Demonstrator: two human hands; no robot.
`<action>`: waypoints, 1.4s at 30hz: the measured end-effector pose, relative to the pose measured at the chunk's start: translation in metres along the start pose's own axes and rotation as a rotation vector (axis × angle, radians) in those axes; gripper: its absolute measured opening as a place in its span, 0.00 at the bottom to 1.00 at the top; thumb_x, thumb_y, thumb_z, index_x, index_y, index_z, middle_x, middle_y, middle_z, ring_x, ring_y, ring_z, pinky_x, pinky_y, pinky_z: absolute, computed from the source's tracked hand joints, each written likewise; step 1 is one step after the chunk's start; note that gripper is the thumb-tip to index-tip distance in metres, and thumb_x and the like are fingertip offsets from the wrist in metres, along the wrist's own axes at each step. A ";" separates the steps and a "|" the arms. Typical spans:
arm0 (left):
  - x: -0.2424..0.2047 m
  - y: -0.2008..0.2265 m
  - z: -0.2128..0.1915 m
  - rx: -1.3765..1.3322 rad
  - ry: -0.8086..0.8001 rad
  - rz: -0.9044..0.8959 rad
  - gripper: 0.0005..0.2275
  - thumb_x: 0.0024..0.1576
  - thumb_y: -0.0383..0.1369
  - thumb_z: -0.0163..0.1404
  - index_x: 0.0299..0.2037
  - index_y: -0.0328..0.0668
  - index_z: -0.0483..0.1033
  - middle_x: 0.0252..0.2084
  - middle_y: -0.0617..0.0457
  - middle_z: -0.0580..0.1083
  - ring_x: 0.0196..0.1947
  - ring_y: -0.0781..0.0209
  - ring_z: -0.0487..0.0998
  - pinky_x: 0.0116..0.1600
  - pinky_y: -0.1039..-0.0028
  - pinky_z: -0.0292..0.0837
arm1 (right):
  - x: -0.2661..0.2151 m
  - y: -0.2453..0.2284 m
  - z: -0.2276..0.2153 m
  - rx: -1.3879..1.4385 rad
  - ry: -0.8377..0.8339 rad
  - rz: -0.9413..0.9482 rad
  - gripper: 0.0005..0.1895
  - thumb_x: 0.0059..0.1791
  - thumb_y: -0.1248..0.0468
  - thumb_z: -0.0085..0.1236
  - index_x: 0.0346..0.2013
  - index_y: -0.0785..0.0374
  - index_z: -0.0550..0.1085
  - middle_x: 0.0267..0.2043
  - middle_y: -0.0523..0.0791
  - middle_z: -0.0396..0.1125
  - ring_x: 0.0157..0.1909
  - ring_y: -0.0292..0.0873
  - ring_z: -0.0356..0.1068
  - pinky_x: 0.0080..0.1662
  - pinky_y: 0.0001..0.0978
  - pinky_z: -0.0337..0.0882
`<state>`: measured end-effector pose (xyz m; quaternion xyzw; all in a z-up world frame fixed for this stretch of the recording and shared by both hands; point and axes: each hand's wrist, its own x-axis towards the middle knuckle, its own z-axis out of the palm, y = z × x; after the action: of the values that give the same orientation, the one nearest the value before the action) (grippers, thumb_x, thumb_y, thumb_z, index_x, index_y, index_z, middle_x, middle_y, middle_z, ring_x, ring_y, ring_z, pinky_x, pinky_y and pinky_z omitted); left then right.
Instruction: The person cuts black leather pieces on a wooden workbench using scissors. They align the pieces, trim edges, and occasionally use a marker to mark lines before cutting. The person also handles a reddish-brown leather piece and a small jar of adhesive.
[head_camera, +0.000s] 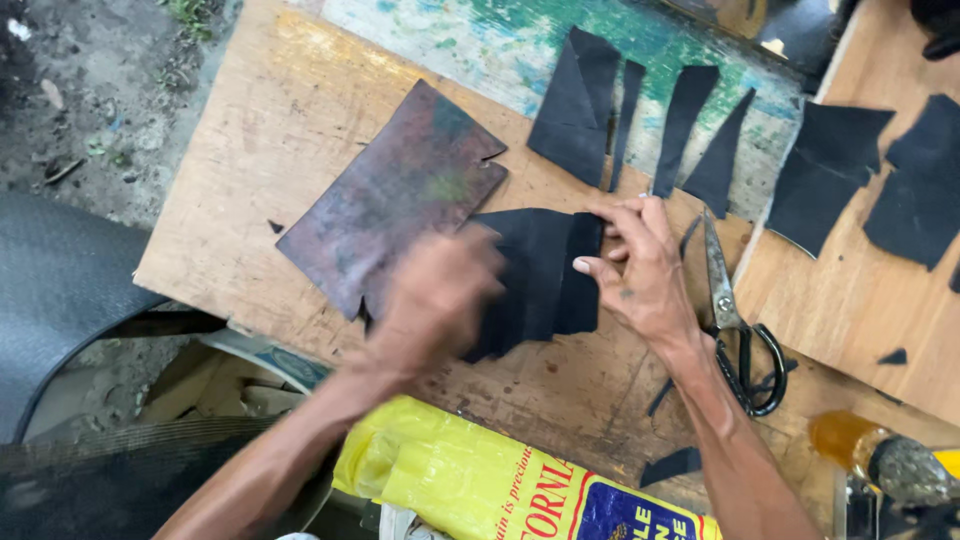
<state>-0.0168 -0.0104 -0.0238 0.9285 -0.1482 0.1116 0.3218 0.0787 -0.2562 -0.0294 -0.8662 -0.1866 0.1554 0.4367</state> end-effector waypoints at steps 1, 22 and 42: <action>-0.004 0.007 0.012 -0.098 -0.058 0.018 0.17 0.54 0.24 0.54 0.55 0.37 0.74 0.67 0.46 0.67 0.51 0.49 0.76 0.55 0.61 0.74 | 0.002 -0.003 -0.001 -0.009 0.006 0.001 0.29 0.40 0.74 0.70 0.55 0.68 0.72 0.48 0.50 0.61 0.46 0.44 0.70 0.43 0.30 0.76; 0.011 0.023 0.053 0.250 -0.321 0.010 0.28 0.50 0.28 0.49 0.65 0.30 0.68 0.74 0.43 0.56 0.41 0.55 0.69 0.42 0.64 0.64 | -0.075 -0.027 -0.058 0.257 0.340 -0.025 0.08 0.54 0.77 0.61 0.46 0.68 0.74 0.43 0.46 0.73 0.40 0.33 0.74 0.41 0.26 0.76; -0.002 0.008 0.034 0.260 -0.216 -0.035 0.27 0.50 0.29 0.49 0.64 0.31 0.70 0.74 0.47 0.58 0.45 0.53 0.66 0.49 0.65 0.60 | -0.003 -0.037 0.019 -0.172 0.034 -0.282 0.07 0.45 0.78 0.58 0.35 0.68 0.73 0.35 0.53 0.67 0.40 0.54 0.70 0.44 0.42 0.69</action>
<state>-0.0174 -0.0371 -0.0463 0.9714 -0.1498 0.0238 0.1830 0.0607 -0.2240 -0.0099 -0.8681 -0.3117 0.0615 0.3815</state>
